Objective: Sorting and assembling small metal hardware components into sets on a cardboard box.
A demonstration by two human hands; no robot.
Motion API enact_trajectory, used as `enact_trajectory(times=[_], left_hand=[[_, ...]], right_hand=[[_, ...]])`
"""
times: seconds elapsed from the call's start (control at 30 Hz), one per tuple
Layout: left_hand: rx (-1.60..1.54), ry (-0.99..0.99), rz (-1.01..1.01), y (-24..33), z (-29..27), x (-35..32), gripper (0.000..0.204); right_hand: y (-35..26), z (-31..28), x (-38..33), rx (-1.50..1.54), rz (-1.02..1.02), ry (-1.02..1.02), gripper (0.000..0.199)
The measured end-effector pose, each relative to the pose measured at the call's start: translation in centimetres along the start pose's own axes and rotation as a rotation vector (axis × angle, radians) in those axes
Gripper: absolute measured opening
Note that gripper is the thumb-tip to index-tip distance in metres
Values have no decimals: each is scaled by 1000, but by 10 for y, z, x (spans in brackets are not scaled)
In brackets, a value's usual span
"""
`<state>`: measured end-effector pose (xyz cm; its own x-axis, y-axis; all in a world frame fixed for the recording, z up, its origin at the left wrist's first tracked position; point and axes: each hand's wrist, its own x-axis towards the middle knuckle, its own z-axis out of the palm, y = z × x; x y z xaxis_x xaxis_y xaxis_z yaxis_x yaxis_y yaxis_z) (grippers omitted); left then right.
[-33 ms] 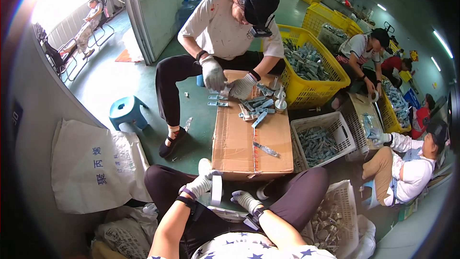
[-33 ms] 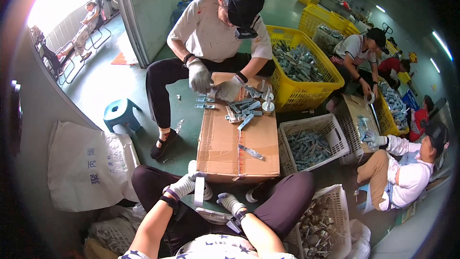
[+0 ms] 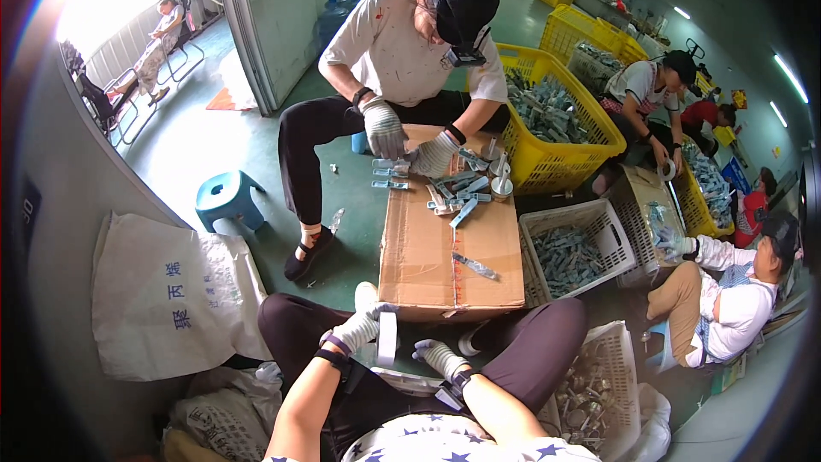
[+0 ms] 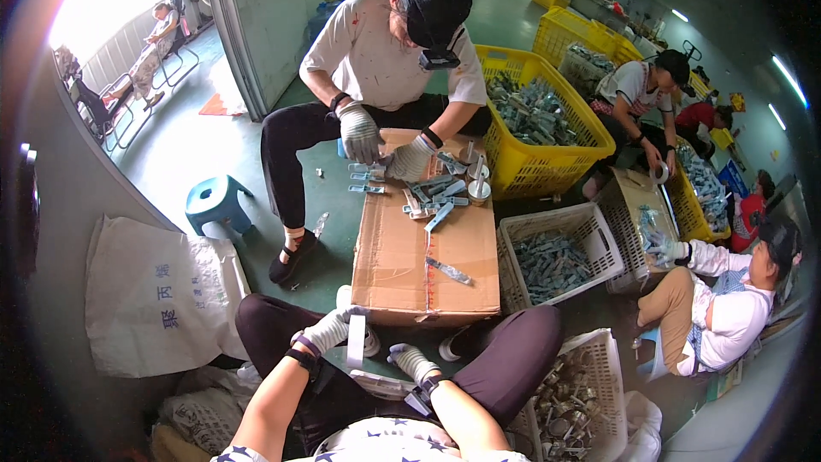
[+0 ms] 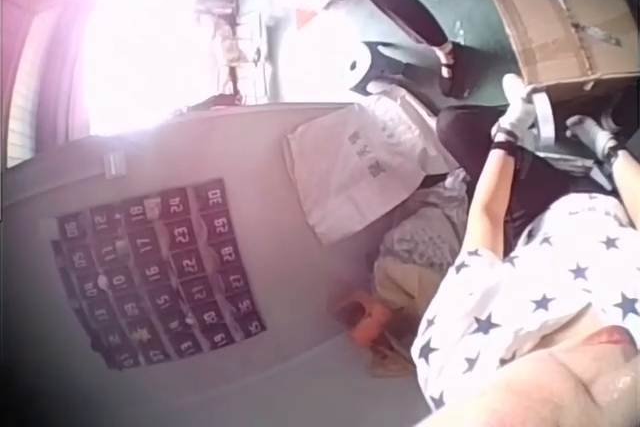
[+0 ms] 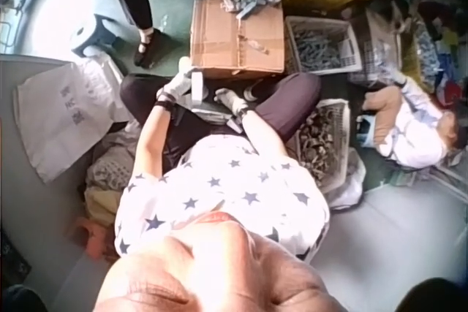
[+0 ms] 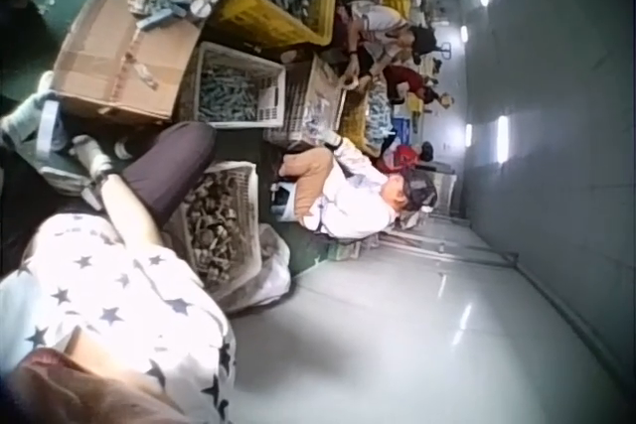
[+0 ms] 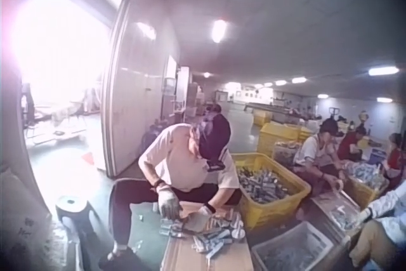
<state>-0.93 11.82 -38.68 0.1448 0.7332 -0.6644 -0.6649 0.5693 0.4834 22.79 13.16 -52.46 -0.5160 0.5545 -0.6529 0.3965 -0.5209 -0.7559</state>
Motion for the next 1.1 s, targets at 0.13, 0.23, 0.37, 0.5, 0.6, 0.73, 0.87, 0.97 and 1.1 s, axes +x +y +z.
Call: enact_trajectory(times=[0.13, 0.23, 0.37, 0.5, 0.6, 0.73, 0.87, 0.97, 1.1], left_hand=[[-8, -12, 35, -8, -24, 1, 8], [216, -5, 149, -7, -3, -7, 8], [270, -8, 169, -3, 0, -4, 6], [180, 0, 120, -6, -9, 0, 5], [331, 3, 236, -11, -8, 0, 5], [454, -5, 340, -17, -21, 9, 5], [381, 8, 256, -9, -6, -6, 3], [300, -9, 177, -5, -7, -3, 9], [733, -18, 401, -8, -7, -10, 18]], right_hand=[[-13, 11, -7, -32, 15, -22, 20], [-6, 3, -8, -21, 3, -11, 18], [-1, -2, -3, -76, -32, -50, 18], [-6, 3, -7, -23, -9, -20, 18], [-7, 1, -9, -23, -2, -7, 18], [-14, 6, -13, -53, -15, 15, 14], [-16, 7, -18, 20, -14, 20, 15], [-15, 5, -16, -21, -18, 19, 15], [-13, 3, -13, -101, -32, -12, 17]])
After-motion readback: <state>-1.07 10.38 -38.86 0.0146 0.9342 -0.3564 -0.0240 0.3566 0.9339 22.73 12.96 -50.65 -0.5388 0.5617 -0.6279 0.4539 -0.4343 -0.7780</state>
